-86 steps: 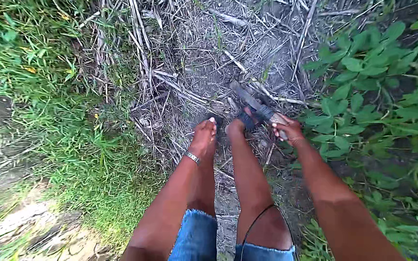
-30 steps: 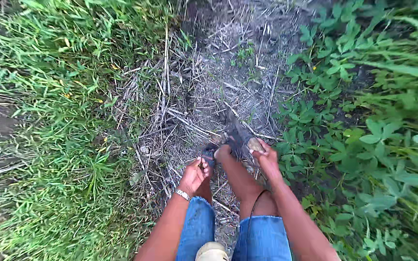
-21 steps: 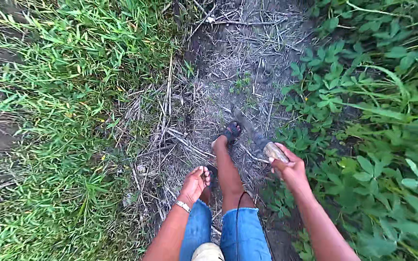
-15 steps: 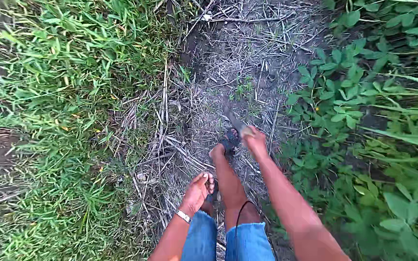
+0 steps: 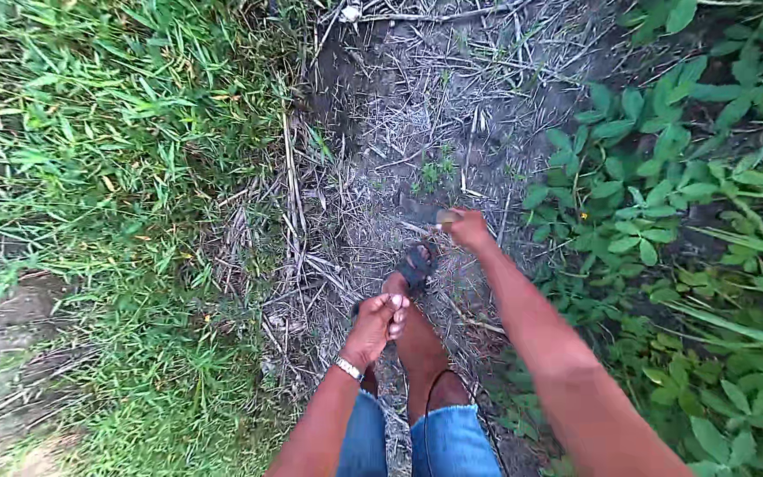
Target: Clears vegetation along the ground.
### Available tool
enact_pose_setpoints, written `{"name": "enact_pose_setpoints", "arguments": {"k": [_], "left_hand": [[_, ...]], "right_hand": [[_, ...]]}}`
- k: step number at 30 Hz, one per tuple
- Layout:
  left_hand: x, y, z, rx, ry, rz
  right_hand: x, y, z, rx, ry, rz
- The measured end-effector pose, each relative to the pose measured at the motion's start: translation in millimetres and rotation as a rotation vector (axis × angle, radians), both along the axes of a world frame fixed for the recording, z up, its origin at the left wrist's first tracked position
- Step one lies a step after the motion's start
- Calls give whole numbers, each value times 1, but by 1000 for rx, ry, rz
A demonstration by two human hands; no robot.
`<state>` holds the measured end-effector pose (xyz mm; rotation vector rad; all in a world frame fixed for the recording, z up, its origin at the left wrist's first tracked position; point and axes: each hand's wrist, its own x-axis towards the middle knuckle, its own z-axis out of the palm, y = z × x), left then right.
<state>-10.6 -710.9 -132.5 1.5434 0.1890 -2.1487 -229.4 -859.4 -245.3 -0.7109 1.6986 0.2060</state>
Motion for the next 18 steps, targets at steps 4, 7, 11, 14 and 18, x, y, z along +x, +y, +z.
{"name": "enact_pose_setpoints", "arguments": {"k": [4,7,11,14,18], "left_hand": [[15,-13,-19,38,-13,-16],[17,-20,-36,98,-40,-75],[16,-56,-66,98,-152,-260],[12,-78,-93,105,-250,-286],[-2,-110,-126,-24,-357,-475]], "right_hand": [[-81,2,-34,10,-78,36],[-113,19,-65,-47,-93,88],[-104,23,-65,-206,11,327],[-53,40,-30,-201,104,463],[50,61,17,12,132,509]]}}
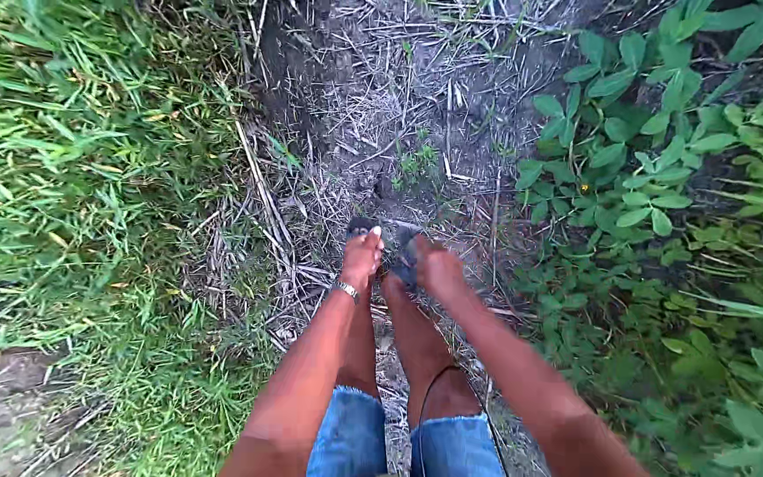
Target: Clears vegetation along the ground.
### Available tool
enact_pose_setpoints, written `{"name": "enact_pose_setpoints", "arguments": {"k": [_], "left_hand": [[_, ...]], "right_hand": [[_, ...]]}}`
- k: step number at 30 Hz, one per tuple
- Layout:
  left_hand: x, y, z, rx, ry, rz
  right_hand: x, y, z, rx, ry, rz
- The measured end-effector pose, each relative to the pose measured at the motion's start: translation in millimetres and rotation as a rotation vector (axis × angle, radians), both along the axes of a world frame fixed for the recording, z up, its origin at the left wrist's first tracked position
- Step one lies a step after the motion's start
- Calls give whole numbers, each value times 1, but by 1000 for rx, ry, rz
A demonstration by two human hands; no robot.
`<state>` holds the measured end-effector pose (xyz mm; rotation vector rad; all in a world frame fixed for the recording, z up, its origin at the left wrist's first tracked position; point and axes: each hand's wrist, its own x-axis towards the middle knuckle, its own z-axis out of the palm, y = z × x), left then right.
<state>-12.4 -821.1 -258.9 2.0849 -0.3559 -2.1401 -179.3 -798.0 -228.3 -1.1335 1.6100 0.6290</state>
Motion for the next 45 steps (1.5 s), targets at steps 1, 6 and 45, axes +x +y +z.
{"name": "enact_pose_setpoints", "arguments": {"k": [1,6,45], "left_hand": [[-4,-6,-5,-23,-23,-80],[-9,-19,-25,20,-98,-244],[-51,15,48,77,144,88]], "right_hand": [[22,6,5,20,1,22],[79,25,5,17,9,-11],[-99,115,151,-413,-97,-842]]}}
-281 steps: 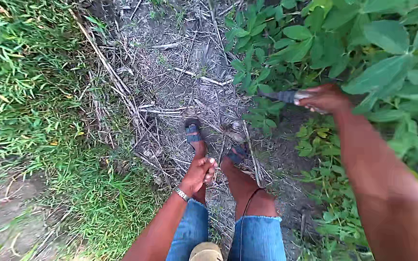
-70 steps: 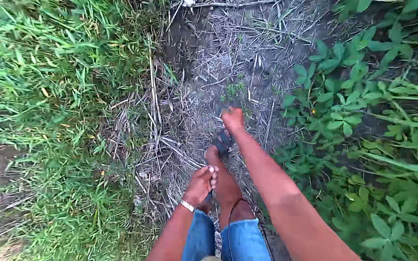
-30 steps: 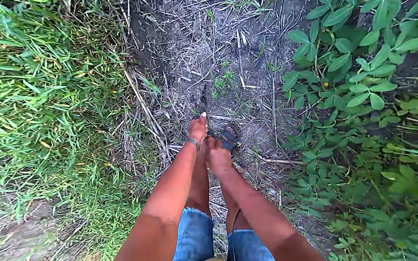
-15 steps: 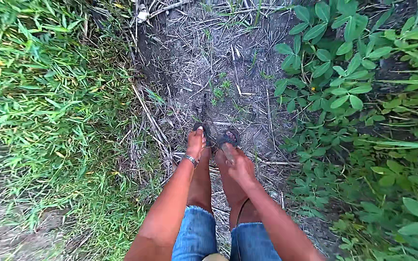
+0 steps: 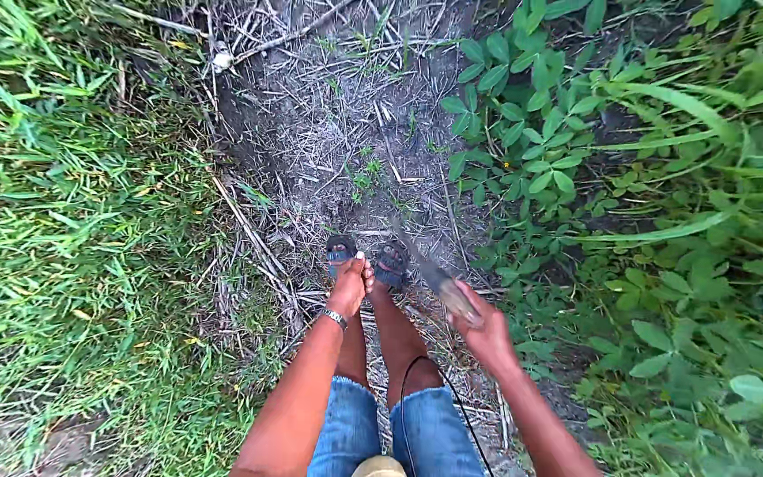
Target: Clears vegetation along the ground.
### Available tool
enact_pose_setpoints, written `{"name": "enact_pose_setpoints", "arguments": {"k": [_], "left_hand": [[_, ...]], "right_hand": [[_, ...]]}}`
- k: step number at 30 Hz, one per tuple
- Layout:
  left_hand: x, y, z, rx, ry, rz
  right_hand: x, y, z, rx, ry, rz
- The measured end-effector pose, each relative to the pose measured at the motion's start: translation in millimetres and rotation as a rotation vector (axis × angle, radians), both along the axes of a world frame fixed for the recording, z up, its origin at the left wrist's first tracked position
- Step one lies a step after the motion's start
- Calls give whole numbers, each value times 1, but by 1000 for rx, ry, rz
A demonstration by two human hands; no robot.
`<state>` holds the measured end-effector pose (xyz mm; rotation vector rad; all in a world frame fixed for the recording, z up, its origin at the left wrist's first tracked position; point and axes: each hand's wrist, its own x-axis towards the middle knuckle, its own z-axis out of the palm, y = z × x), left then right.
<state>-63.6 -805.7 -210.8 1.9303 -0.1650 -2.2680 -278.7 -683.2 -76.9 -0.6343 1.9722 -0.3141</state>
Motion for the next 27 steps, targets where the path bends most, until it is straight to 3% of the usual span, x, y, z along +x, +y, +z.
{"name": "enact_pose_setpoints", "arguments": {"k": [3,5,7,10,12,15,18,22,27], "left_hand": [[-15,0,17,24,62,-17],[-25,3,21,7,100,-62],[-34,8,21,-45,121,-131],[-46,21,21,-121,182,-243],[-55,13,23,-162,227,-332],[-53,28,37,-122,309,-433],[-68,9,33,-158,321,-418],[-76,1,36,-94,292,-378],[-99,-11,27,-52,178,-396]], "right_hand": [[-32,30,96,-70,135,-29],[-45,37,122,-71,188,-33],[-54,27,94,-9,232,28],[-64,-23,-16,246,229,142],[-71,-56,-56,335,220,220],[-114,-45,-48,297,99,186],[-200,-65,-66,252,18,131],[-271,-86,-90,279,19,195],[-306,-111,-109,353,120,354]]}}
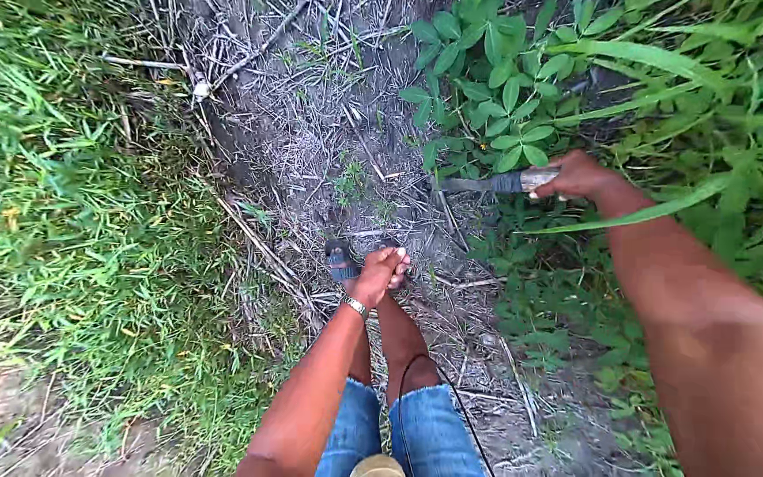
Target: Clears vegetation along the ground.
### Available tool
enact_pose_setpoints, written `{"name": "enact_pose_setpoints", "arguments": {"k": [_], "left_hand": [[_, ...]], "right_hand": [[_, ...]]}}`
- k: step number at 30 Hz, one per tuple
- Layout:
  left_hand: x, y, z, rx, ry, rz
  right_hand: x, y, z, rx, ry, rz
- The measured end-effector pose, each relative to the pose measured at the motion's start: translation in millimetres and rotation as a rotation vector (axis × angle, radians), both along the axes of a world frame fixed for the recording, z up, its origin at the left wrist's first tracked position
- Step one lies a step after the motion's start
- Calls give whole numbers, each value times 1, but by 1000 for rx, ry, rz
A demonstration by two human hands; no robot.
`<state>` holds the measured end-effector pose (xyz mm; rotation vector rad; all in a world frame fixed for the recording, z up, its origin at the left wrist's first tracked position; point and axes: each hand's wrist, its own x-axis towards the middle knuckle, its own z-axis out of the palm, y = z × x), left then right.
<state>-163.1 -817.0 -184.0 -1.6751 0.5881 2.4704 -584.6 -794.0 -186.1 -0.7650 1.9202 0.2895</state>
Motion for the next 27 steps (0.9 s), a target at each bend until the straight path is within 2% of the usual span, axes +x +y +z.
{"name": "enact_pose_setpoints", "arguments": {"k": [2,5,8,11,15,20,27], "left_hand": [[-13,-4,-7,-18,-39,-18],[-41,-14,-18,-89,-86,-48],[-69,-23,-27,-145,-152,-122],[-99,-33,-45,-167,-223,-227],[-116,-35,-66,-186,-296,-344],[-124,-28,-77,-172,-323,-430],[-124,-20,-71,-159,-303,-323]], "right_hand": [[29,-12,21,-31,82,207],[117,2,54,-143,175,501],[210,30,62,6,123,406],[256,62,47,-38,167,328],[270,62,44,-57,207,296],[267,55,46,-3,154,270],[271,57,44,-11,169,290]]}}
